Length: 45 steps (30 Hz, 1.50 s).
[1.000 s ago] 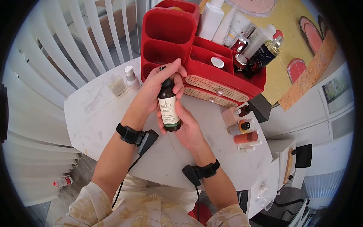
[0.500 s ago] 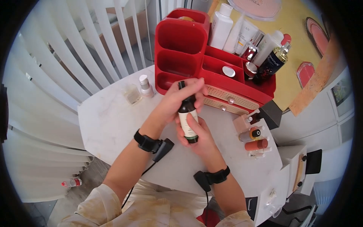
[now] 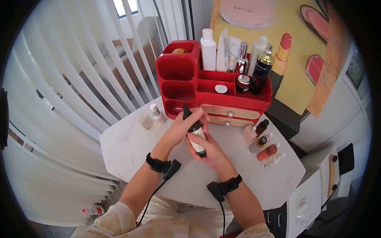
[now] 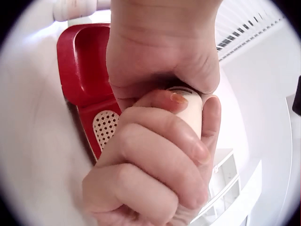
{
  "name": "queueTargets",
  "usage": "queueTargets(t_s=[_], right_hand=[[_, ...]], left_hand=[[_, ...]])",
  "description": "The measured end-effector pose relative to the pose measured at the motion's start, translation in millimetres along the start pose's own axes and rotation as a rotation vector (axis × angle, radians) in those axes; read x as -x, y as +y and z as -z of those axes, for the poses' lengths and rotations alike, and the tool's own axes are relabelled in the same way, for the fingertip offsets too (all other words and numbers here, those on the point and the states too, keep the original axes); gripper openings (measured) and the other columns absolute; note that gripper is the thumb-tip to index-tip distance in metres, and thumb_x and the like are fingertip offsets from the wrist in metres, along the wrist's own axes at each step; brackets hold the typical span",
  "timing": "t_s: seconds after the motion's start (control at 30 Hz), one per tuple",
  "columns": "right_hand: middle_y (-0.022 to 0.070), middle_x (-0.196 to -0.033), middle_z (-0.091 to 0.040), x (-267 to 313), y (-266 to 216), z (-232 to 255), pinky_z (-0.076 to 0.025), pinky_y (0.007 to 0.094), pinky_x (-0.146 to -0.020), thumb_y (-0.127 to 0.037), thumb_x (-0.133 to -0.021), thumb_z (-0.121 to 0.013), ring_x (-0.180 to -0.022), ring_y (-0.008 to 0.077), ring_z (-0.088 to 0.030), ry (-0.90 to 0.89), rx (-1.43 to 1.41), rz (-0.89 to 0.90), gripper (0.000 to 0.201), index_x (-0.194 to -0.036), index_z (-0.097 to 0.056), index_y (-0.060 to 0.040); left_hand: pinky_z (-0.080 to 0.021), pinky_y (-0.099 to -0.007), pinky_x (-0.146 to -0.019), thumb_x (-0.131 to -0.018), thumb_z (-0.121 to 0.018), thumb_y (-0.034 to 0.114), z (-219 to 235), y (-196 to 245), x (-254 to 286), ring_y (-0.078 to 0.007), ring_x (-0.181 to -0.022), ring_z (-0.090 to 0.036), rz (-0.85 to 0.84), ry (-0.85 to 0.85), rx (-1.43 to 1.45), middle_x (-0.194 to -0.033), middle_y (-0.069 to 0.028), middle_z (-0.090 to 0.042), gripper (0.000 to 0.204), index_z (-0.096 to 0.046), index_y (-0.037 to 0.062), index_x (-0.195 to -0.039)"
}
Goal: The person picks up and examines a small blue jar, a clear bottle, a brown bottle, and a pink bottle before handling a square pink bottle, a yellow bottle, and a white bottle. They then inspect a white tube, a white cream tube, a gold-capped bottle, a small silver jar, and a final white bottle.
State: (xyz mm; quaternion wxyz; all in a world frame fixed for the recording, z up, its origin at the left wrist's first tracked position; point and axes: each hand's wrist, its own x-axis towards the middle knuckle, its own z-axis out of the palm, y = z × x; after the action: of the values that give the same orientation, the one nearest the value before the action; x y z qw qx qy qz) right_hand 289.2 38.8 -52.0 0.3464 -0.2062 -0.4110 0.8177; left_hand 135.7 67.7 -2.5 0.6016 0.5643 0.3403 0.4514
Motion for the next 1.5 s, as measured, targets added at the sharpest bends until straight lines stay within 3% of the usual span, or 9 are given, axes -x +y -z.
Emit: queueTargets(t_s=[0.2,0.33,0.53,0.77,0.97,1.17,1.2,1.3,1.5], right_hand=[[0.0023,-0.074,-0.059,3.7,1.9,-5.5,-0.039,0.025,-0.052,-0.018,-0.094,-0.068,-0.059,0.0098,-0.054,-0.066,0.172,0.04,0.031,-0.119,-0.057,-0.004],[0.0021,-0.096,-0.063,5.0,1.6,-8.1,-0.047,0.0237,-0.063,-0.013,-0.092,-0.075,-0.08,0.0092,-0.062,-0.226,0.412,-0.051,0.057,-0.142,-0.05,-0.0029],[0.0072,-0.136,-0.056,-1.9,12.3,-13.7,-0.052,0.0326,-0.093,-0.019,-0.098,-0.071,-0.112,0.0152,-0.062,-0.321,0.323,-0.009,0.054,-0.145,-0.049,-0.0038],[0.0074,-0.129,-0.063,-1.3,2.4,-7.2,-0.052,0.0329,-0.092,-0.024,-0.103,-0.063,-0.108,0.0168,-0.063,-0.266,0.358,0.007,0.043,-0.14,-0.055,-0.0028],[0.0071,-0.124,-0.065,-1.5,0.3,-6.0,-0.051,0.0317,-0.092,-0.023,-0.103,-0.063,-0.103,0.0154,-0.064,-0.249,0.324,0.009,0.041,-0.138,-0.057,-0.003],[0.007,-0.122,-0.066,-1.0,-1.0,-6.6,-0.052,0.0321,-0.092,-0.023,-0.103,-0.062,-0.103,0.0153,-0.064,-0.23,0.323,0.008,0.039,-0.136,-0.058,-0.0028],[0.0071,-0.122,-0.066,-0.7,-1.5,-6.7,-0.052,0.0322,-0.091,-0.023,-0.103,-0.062,-0.102,0.0153,-0.064,-0.228,0.321,0.01,0.039,-0.136,-0.058,-0.0026],[0.0072,-0.122,-0.066,-1.8,-1.2,-6.2,-0.051,0.0325,-0.091,-0.023,-0.103,-0.062,-0.102,0.0153,-0.064,-0.228,0.327,0.022,0.038,-0.136,-0.058,-0.0022],[0.0073,-0.122,-0.065,-4.4,0.9,-4.3,-0.051,0.0327,-0.091,-0.022,-0.104,-0.061,-0.103,0.0154,-0.064,-0.221,0.337,0.019,0.037,-0.135,-0.059,-0.0025]], left_hand=[[-0.051,-0.0335,-0.095,-0.095,-0.074,0.029,17.7,-1.1,59.7,-0.0164,-0.104,-0.063,-0.018,0.007,-0.375,-0.109,-0.0065,-0.068,0.036,-0.063,0.0026,-0.118],[-0.052,-0.0325,-0.094,-0.088,-0.082,0.021,12.5,12.0,104.1,-0.0147,-0.106,-0.064,-0.097,0.107,-0.402,-0.114,-0.0076,-0.07,0.042,-0.064,0.0015,-0.121],[-0.052,-0.0261,-0.085,-0.087,-0.083,0.011,45.0,26.4,148.6,-0.0089,-0.094,-0.063,0.037,0.381,-0.515,-0.105,-0.0037,-0.07,0.037,-0.064,-0.0006,-0.116],[-0.054,-0.0242,-0.073,-0.084,-0.088,0.02,104.9,45.3,162.8,-0.0071,-0.081,-0.062,-0.023,0.709,-0.78,-0.09,-0.002,-0.068,0.037,-0.066,-0.0013,-0.105],[-0.05,-0.0258,-0.064,-0.081,-0.09,0.026,142.8,34.8,151.5,-0.0085,-0.072,-0.055,-0.062,0.7,-0.988,-0.082,-0.0005,-0.063,0.042,-0.065,-0.0015,-0.101],[-0.049,-0.0268,-0.068,-0.079,-0.09,0.028,135.2,33.2,138.2,-0.0097,-0.072,-0.053,0.041,0.623,-1.063,-0.08,-0.0009,-0.062,0.043,-0.065,-0.0018,-0.098],[-0.05,-0.0309,-0.066,-0.076,-0.091,0.032,132.0,32.3,136.2,-0.0174,-0.065,-0.055,0.02,0.663,-1.044,-0.074,-0.0043,-0.064,0.046,-0.065,-0.0025,-0.094],[-0.05,-0.0319,-0.068,-0.075,-0.092,0.034,132.7,29.5,139.7,-0.0176,-0.072,-0.059,0.025,0.658,-0.98,-0.085,-0.0078,-0.067,0.053,-0.064,-0.0022,-0.102],[-0.052,-0.0305,-0.073,-0.086,-0.085,0.021,96.6,68.6,153.4,-0.0141,-0.093,-0.063,-0.394,0.986,-1.129,-0.1,-0.0067,-0.066,0.052,-0.056,0.0004,-0.124]])
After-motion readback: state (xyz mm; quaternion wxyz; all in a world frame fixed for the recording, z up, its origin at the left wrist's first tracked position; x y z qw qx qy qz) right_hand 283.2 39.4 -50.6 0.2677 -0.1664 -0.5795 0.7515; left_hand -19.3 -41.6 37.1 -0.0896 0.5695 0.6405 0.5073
